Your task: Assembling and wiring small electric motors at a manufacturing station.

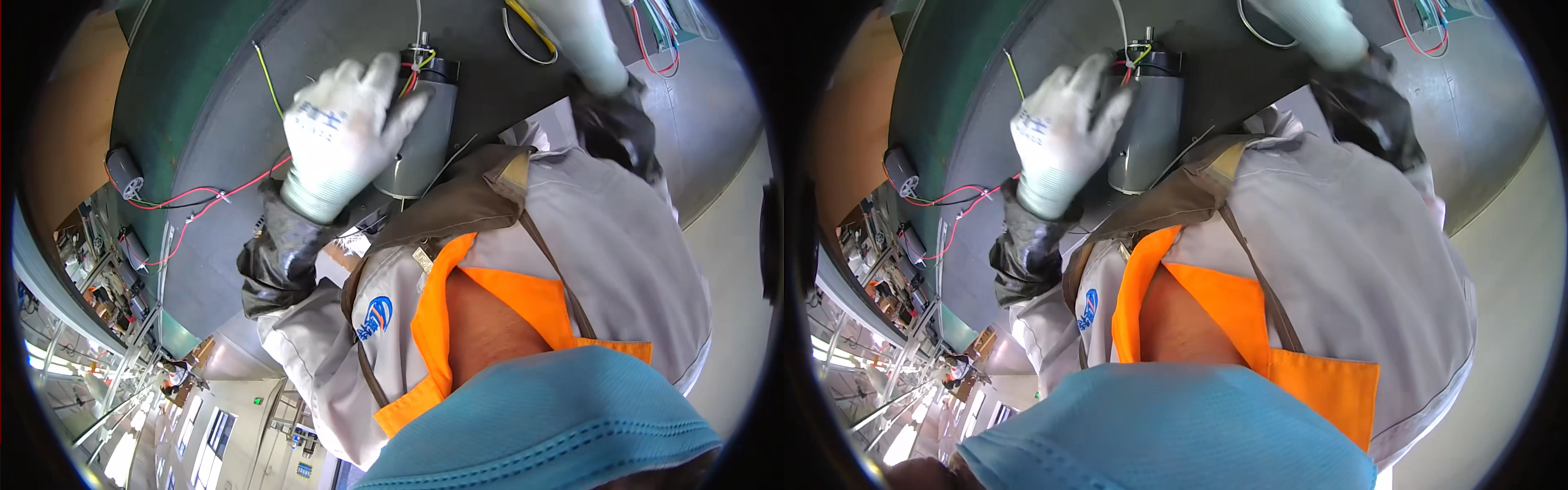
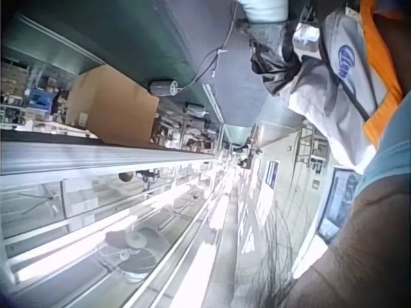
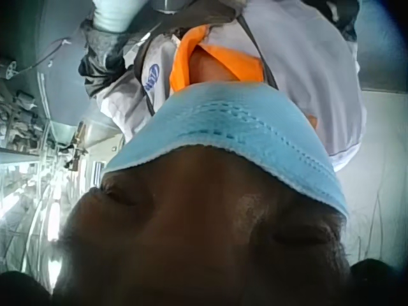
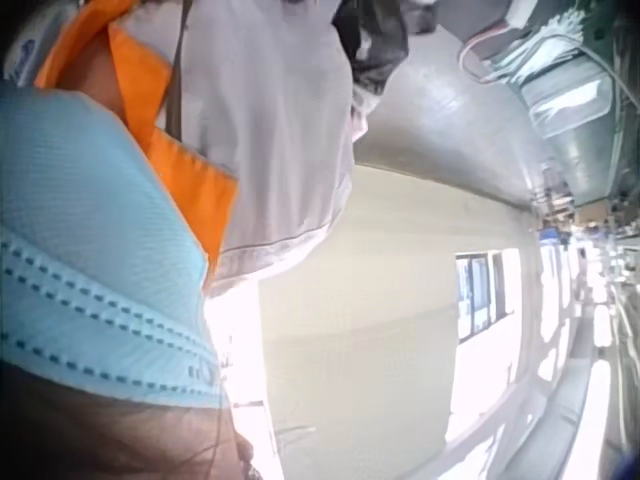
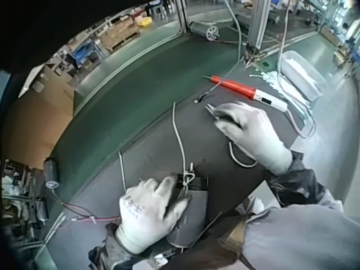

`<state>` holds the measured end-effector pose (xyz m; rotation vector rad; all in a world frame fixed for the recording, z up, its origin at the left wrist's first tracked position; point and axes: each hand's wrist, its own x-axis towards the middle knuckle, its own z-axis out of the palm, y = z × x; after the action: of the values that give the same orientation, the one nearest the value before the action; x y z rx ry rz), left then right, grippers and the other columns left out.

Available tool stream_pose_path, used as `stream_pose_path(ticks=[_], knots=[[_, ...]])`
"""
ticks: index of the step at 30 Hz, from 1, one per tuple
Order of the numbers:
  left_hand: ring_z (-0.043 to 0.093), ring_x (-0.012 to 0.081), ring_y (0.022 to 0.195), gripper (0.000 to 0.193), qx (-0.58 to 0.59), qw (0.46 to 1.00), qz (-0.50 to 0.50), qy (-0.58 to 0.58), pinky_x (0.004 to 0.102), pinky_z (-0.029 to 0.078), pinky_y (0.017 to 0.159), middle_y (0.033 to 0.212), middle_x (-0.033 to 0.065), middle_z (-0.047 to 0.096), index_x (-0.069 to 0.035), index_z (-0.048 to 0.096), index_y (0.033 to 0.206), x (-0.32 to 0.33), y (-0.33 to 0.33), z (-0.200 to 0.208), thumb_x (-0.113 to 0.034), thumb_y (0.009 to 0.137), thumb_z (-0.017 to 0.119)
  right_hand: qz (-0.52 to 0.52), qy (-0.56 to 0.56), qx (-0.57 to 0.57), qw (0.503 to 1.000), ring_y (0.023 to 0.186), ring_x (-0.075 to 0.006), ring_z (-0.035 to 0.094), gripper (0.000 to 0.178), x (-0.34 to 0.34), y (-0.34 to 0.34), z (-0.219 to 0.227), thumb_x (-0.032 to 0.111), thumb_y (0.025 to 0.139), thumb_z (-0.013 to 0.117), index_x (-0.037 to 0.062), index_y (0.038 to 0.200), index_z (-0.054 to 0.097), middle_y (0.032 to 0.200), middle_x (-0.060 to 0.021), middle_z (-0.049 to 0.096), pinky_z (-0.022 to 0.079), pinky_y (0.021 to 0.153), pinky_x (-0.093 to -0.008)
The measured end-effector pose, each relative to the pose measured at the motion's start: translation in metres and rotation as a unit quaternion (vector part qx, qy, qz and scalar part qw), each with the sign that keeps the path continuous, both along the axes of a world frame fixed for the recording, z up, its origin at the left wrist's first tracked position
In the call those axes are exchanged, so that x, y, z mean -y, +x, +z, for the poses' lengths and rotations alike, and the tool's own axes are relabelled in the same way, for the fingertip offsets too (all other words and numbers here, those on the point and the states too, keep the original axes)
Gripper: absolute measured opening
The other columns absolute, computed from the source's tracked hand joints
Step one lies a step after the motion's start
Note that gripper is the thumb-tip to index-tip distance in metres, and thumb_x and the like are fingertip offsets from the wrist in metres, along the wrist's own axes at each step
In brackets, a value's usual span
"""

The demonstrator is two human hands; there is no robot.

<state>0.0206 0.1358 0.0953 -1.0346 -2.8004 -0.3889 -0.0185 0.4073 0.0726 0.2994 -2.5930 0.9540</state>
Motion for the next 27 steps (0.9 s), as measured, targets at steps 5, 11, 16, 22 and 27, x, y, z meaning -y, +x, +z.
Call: stream_pose_path(ticks=[5, 11, 16, 22, 27], knots=[[0.066, 0.0311, 0.080, 0.024, 0.009, 0.987, -0.124, 0.100, 0.0356, 0.054, 0.070, 0.093, 0.0116, 0.069, -0.008, 0.071, 0.112, -0.006, -0.044, -0.017, -0.017, 0.090, 0.071, -0.079, 0.244, 0.102, 0.961, 0.110, -0.0350, 0.061, 0.045, -0.047, 0.089, -0.059, 0.009, 0.092, 0.062, 0.0111, 0.138, 0.059, 0.128, -0.0181, 0.061, 0.050, 0.092, -0.0426], [0.067, 0.0135, 0.098, 0.026, 0.591, 0.695, 0.077, 0.402, 0.0248, 0.053, 0.084, 0.113, 0.0097, 0.071, 0.007, 0.067, 0.114, -0.013, -0.063, -0.004, -0.013, 0.097, 0.068, -0.029, 0.210, 0.167, 0.963, 0.118, -0.0415, 0.055, 0.074, -0.069, 0.137, -0.050, 0.001, 0.082, 0.069, 0.0131, 0.150, 0.041, 0.131, -0.0209, 0.056, 0.052, 0.091, -0.0456], [0.068, 0.0127, 0.102, 0.033, 0.601, 0.587, -0.037, 0.542, 0.0221, 0.054, 0.090, 0.119, 0.0132, 0.070, 0.012, 0.060, 0.120, -0.008, -0.080, 0.002, -0.011, 0.097, 0.067, -0.001, -0.190, 0.290, 0.938, 0.097, -0.0327, 0.067, 0.060, -0.101, 0.120, -0.040, 0.004, 0.086, 0.066, 0.0086, 0.145, 0.051, 0.116, -0.0190, 0.065, 0.053, 0.089, -0.0412], [0.068, 0.0098, 0.096, 0.031, 0.510, 0.754, 0.042, 0.412, 0.0188, 0.054, 0.080, 0.109, 0.0118, 0.072, 0.012, 0.064, 0.115, -0.038, -0.090, 0.014, -0.011, 0.096, 0.070, 0.238, -0.114, 0.352, 0.898, 0.103, -0.0336, 0.067, 0.059, -0.079, 0.062, -0.008, 0.029, 0.092, 0.071, 0.0049, 0.143, 0.051, 0.123, -0.0178, 0.066, 0.053, 0.092, -0.0380], [0.066, 0.0058, 0.088, 0.026, 0.528, 0.719, 0.021, 0.451, 0.0164, 0.052, 0.073, 0.103, 0.0072, 0.072, 0.010, 0.066, 0.112, -0.032, -0.088, 0.016, -0.010, 0.097, 0.070, 0.251, 0.192, 0.237, 0.919, 0.115, -0.0380, 0.064, 0.075, -0.043, 0.040, 0.014, 0.055, 0.089, 0.070, 0.0070, 0.143, 0.050, 0.125, -0.0211, 0.064, 0.052, 0.096, -0.0438]])
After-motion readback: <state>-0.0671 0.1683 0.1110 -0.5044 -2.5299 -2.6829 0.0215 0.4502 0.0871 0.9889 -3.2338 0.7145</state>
